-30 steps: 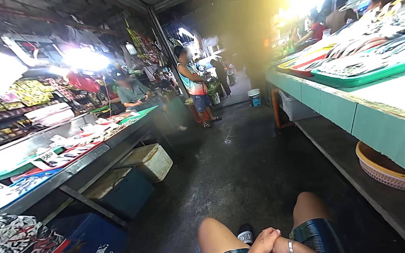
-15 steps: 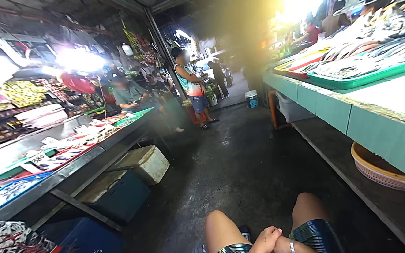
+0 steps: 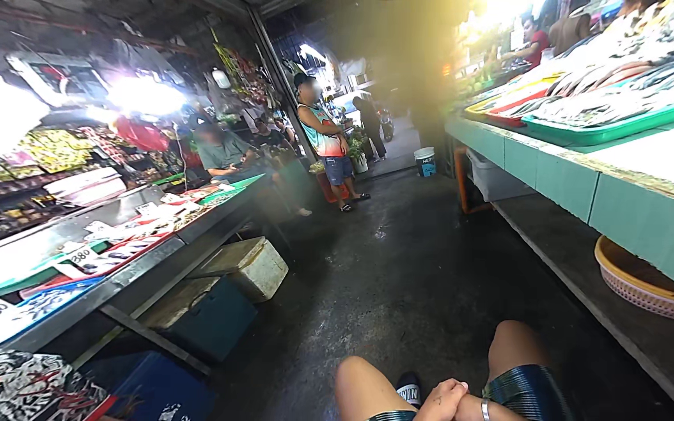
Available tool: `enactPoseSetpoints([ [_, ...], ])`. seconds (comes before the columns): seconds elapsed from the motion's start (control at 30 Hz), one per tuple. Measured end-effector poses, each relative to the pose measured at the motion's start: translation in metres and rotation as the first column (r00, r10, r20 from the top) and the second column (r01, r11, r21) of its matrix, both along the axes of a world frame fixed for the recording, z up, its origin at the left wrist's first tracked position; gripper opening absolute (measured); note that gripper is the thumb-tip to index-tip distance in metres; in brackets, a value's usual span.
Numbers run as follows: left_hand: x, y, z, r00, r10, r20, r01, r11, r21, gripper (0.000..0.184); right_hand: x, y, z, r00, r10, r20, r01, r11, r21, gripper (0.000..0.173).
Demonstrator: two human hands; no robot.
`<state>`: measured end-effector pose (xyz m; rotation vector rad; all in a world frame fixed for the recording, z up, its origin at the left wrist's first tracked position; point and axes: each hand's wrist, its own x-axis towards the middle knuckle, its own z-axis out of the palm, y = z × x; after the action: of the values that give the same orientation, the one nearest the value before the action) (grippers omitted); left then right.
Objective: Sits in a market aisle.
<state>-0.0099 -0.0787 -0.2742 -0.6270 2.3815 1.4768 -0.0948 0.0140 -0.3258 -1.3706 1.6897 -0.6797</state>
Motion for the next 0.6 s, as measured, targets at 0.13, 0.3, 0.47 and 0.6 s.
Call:
enactPoseSetpoints([
  [0.13,-0.010,0.003,0.004,1.000,-0.020,0.011,0.020,1.000,-0.005,0.052,-0.005,0.009,0.003,0.993,-0.092,0.073,0.097,0.993,-0.068,0.043],
  [0.3,-0.015,0.005,0.001,1.000,-0.029,-0.007,0.029,1.000,-0.007,0.051,-0.011,0.009,0.002,0.997,-0.070,0.023,0.070,0.997,-0.024,0.043],
  [0.47,-0.007,0.003,0.001,1.000,-0.004,-0.009,0.004,1.000,0.008,0.049,0.001,0.011,0.040,1.000,-0.002,0.012,0.002,0.998,0.064,0.040],
  [0.6,0.003,-0.003,-0.002,1.000,0.004,-0.001,-0.004,1.000,0.013,0.050,0.015,0.006,0.081,0.973,0.160,-0.169,-0.122,0.970,0.212,0.044],
])
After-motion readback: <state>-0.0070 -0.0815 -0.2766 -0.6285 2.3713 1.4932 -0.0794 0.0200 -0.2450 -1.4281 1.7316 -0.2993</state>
